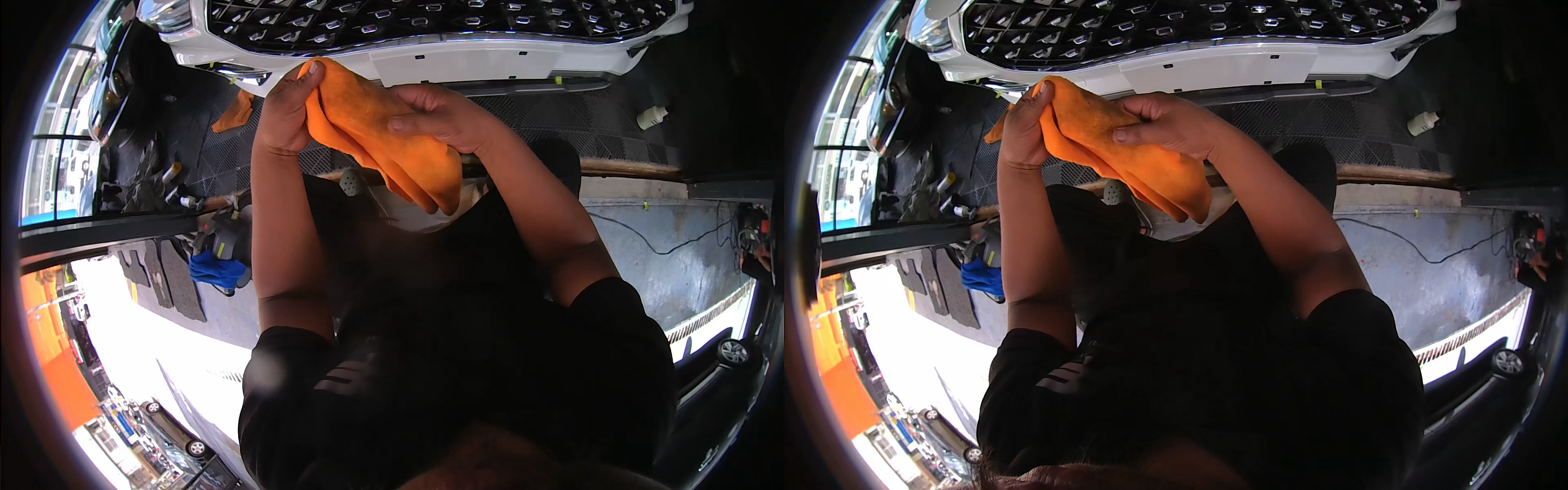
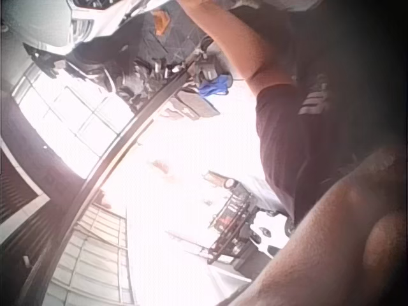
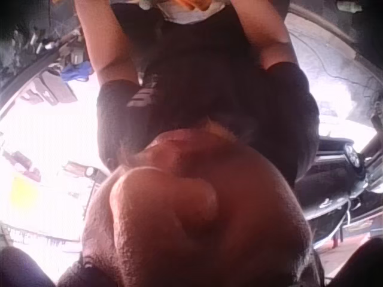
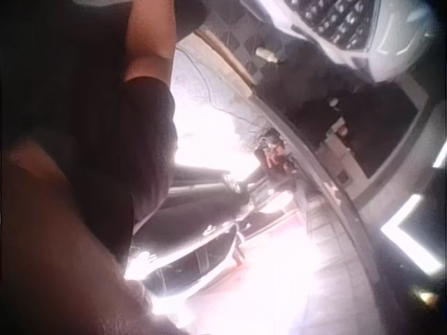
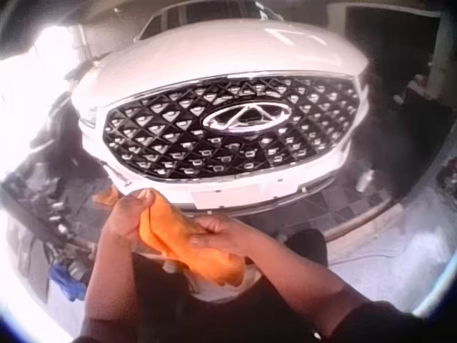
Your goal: The person wipes the front grille of a white car using an orange microfiber cloth. The person repeatedly folds the cloth and wipes different sections of the grille and surrounding bumper area.
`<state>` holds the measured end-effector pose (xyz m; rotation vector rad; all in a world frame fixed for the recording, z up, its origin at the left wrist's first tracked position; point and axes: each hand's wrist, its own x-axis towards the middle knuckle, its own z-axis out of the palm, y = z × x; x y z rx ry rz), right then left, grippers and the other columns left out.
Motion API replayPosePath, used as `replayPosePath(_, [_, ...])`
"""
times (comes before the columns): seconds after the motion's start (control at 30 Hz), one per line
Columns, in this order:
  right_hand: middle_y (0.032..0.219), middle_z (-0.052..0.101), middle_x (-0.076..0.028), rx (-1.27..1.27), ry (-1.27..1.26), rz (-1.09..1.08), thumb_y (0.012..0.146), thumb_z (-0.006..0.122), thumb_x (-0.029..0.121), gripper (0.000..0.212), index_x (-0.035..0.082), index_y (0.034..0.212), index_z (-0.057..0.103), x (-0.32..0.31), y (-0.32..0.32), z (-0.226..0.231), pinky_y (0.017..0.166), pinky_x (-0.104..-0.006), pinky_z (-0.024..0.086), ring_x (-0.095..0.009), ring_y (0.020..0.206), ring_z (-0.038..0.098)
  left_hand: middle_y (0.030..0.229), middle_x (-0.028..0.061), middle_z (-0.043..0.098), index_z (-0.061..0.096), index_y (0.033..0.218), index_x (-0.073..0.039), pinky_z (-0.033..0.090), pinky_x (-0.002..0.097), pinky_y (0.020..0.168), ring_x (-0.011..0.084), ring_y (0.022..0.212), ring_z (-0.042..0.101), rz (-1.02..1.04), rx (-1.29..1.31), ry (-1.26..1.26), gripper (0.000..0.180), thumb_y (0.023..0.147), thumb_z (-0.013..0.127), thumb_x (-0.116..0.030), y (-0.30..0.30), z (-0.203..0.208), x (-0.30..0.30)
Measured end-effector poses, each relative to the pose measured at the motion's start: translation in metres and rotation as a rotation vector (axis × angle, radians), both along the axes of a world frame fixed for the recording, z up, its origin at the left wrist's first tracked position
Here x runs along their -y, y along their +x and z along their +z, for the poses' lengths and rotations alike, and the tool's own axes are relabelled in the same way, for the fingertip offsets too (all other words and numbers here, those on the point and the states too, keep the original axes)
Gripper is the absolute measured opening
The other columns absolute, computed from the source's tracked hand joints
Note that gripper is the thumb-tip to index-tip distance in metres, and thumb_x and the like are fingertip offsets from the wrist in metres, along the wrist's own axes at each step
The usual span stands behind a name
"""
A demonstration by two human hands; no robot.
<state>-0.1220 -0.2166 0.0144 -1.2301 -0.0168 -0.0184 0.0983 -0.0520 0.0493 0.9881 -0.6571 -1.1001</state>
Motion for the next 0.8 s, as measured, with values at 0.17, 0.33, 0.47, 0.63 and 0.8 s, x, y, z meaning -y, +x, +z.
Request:
replayPosePath(0.17, [0.135, 0.063, -0.008, 0.169, 0.192, -0.114, 0.101, 0.07, 0.018, 0.044, 0.001, 0.14, 0.06, -0.014, 0.011, -0.012, 0.105, -0.0337, 0.05, -0.016, 0.121, 0.062, 0.113, 0.013, 0.072, 0.062, 0.126, 0.003, 0.061, 0.0328, 0.089, 0.02, 0.1, 0.073, -0.084, 0.038, 0.008, 0.036, 0.108, 0.061, -0.028, 0.004, -0.003, 0.004])
replayPosePath(0.33, [0.146, 0.055, -0.008, 0.136, 0.559, -0.235, 0.098, 0.069, 0.016, 0.069, 0.01, 0.159, 0.038, -0.033, 0.041, -0.001, 0.119, -0.043, 0.042, -0.024, 0.136, 0.054, 0.124, 0.0133, 0.069, 0.058, 0.134, 0.001, 0.059, 0.036, 0.097, 0.0219, 0.109, 0.07, 0.003, -0.281, -0.115, 0.047, 0.107, 0.061, -0.037, 0.002, -0.061, 0.02])
replayPosePath(0.47, [0.148, 0.054, -0.009, 0.132, 0.437, -0.249, 0.089, 0.075, 0.019, 0.081, 0.013, 0.159, 0.036, -0.033, 0.081, 0.017, 0.121, -0.0455, 0.039, -0.029, 0.138, 0.053, 0.137, 0.0168, 0.065, 0.053, 0.143, 0.001, 0.057, 0.0393, 0.102, 0.028, 0.119, 0.069, 0.1, -0.589, -0.223, 0.051, 0.108, 0.056, -0.037, 0.004, -0.114, 0.014])
replayPosePath(0.63, [0.137, 0.061, -0.013, 0.217, 0.541, -0.229, 0.089, 0.067, 0.011, 0.057, 0.013, 0.143, 0.05, -0.017, 0.159, 0.031, 0.116, -0.0494, 0.045, -0.032, 0.128, 0.06, 0.139, 0.0164, 0.064, 0.048, 0.15, -0.004, 0.061, 0.04, 0.096, 0.0282, 0.119, 0.069, 0.189, -0.669, -0.164, 0.049, 0.109, 0.051, -0.03, 0.016, -0.087, 0.011])
replayPosePath(0.8, [0.134, 0.064, -0.02, 0.236, 0.454, -0.43, 0.091, 0.064, 0.016, 0.049, 0.0, 0.136, 0.055, -0.013, 0.221, 0.035, 0.114, -0.052, 0.047, -0.038, 0.124, 0.063, 0.137, 0.015, 0.065, 0.048, 0.152, -0.007, 0.061, 0.0418, 0.093, 0.0286, 0.115, 0.07, 0.24, -0.762, -0.279, 0.049, 0.111, 0.045, -0.035, 0.032, -0.091, 0.003])
